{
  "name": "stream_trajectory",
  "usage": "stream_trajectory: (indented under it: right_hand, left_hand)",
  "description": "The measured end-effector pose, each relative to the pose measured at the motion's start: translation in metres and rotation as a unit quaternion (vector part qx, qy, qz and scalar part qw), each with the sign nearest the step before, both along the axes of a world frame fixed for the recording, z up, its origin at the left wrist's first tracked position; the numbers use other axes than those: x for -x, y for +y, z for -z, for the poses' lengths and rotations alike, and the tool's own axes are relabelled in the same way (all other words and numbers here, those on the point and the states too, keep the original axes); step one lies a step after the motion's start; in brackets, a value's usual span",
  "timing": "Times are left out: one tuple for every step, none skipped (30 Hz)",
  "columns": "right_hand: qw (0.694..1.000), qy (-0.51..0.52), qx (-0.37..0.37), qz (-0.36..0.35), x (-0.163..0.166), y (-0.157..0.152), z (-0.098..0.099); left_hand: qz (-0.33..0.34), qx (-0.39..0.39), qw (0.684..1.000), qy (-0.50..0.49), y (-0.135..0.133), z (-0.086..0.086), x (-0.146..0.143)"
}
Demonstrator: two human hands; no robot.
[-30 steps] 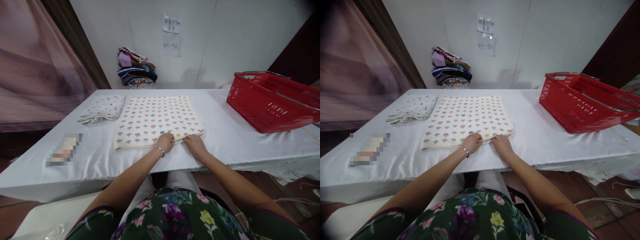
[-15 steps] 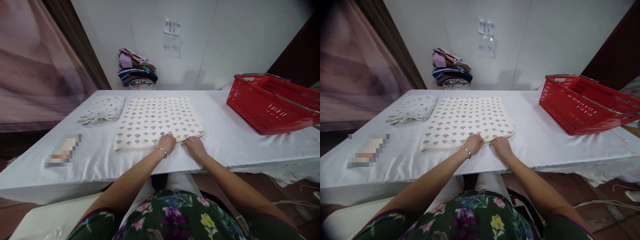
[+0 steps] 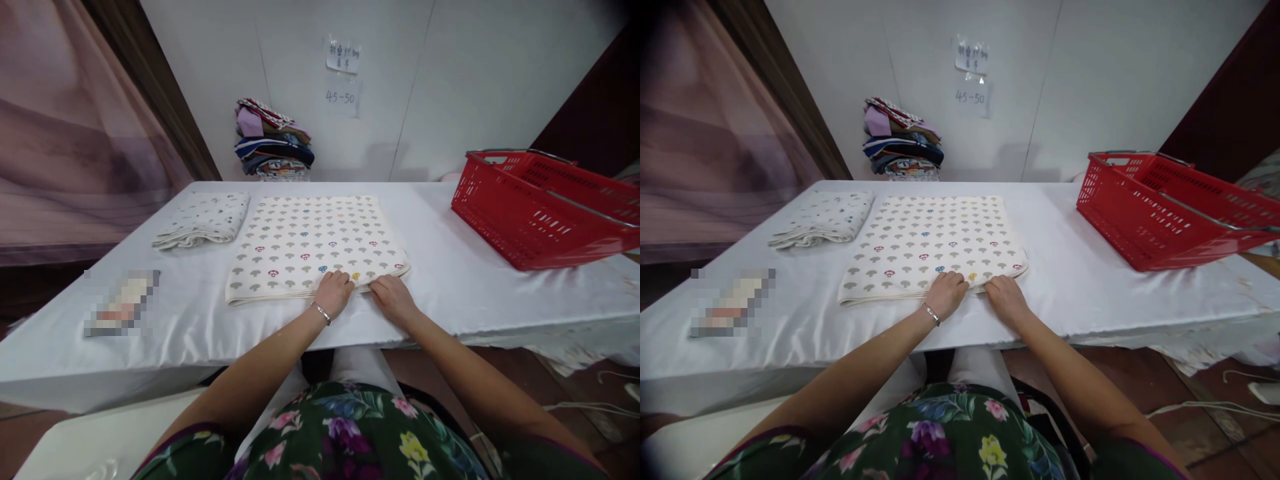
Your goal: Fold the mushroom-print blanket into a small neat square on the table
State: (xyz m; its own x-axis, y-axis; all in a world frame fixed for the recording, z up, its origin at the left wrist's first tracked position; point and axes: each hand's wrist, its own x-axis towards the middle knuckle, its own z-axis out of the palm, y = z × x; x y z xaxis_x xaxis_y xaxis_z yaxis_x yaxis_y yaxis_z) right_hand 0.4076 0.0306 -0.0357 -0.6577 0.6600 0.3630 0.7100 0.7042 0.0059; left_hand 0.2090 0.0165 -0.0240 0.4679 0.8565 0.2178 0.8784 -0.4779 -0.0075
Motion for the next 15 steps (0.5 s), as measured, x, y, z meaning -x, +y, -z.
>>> stream_trajectory:
  right_hand:
    - [1.000, 0.001, 0.002, 0.000, -0.0007, 0.0000, -0.0002]
    - [1.000, 0.001, 0.002, 0.000, -0.0013, -0.0001, -0.0004]
    - [1.000, 0.001, 0.003, -0.003, -0.0019, -0.0001, -0.0006]
    - [1.000, 0.001, 0.003, -0.007, -0.0024, -0.0002, -0.0007]
    - [1.000, 0.001, 0.002, -0.011, -0.0027, -0.0003, -0.0008]
    - [1.000, 0.000, 0.001, -0.011, -0.0030, -0.0003, -0.0009]
    - [1.000, -0.002, 0.001, -0.009, -0.0031, -0.0005, -0.0009]
    - [1.000, -0.005, 0.001, -0.007, -0.0031, -0.0006, -0.0009]
    - [1.000, -0.009, 0.002, -0.004, -0.0031, -0.0008, -0.0008]
    - [1.000, -0.011, 0.003, -0.003, -0.0030, -0.0011, -0.0007]
    - [1.000, -0.011, 0.004, -0.002, -0.0028, -0.0013, -0.0006]
    - [1.000, -0.009, 0.005, -0.003, -0.0028, -0.0016, -0.0006]
    - [1.000, -0.003, 0.004, -0.005, -0.0027, -0.0018, -0.0007]
    - [1.000, 0.004, 0.003, -0.006, -0.0027, -0.0020, -0.0010]
    - [1.000, 0.010, 0.002, -0.007, -0.0027, -0.0022, -0.0014]
  left_hand:
    - [0.000, -0.002, 1.000, -0.004, -0.0007, 0.0003, 0.0004]
    - [-0.003, -0.006, 1.000, -0.011, -0.0012, 0.0002, 0.0009]
    - [-0.007, -0.013, 1.000, -0.021, -0.0017, -0.0003, 0.0014]
    - [-0.012, -0.019, 0.999, -0.030, -0.0023, -0.0006, 0.0019]
    - [-0.014, -0.022, 0.999, -0.036, -0.0029, -0.0007, 0.0021]
    - [-0.013, -0.023, 0.999, -0.037, -0.0036, -0.0002, 0.0022]
    - [-0.009, -0.020, 0.999, -0.034, -0.0044, 0.0006, 0.0021]
    - [-0.002, -0.016, 0.999, -0.027, -0.0052, 0.0016, 0.0018]
    - [0.005, -0.012, 1.000, -0.018, -0.0059, 0.0027, 0.0015]
    - [0.010, -0.009, 1.000, -0.012, -0.0064, 0.0034, 0.0012]
    - [0.012, -0.008, 1.000, -0.009, -0.0066, 0.0036, 0.0010]
    - [0.010, -0.009, 1.000, -0.010, -0.0065, 0.0034, 0.0009]
    - [0.006, -0.012, 1.000, -0.014, -0.0062, 0.0027, 0.0009]
    - [0.001, -0.017, 1.000, -0.019, -0.0058, 0.0019, 0.0008]
    - [-0.001, -0.020, 1.000, -0.020, -0.0054, 0.0012, 0.0007]
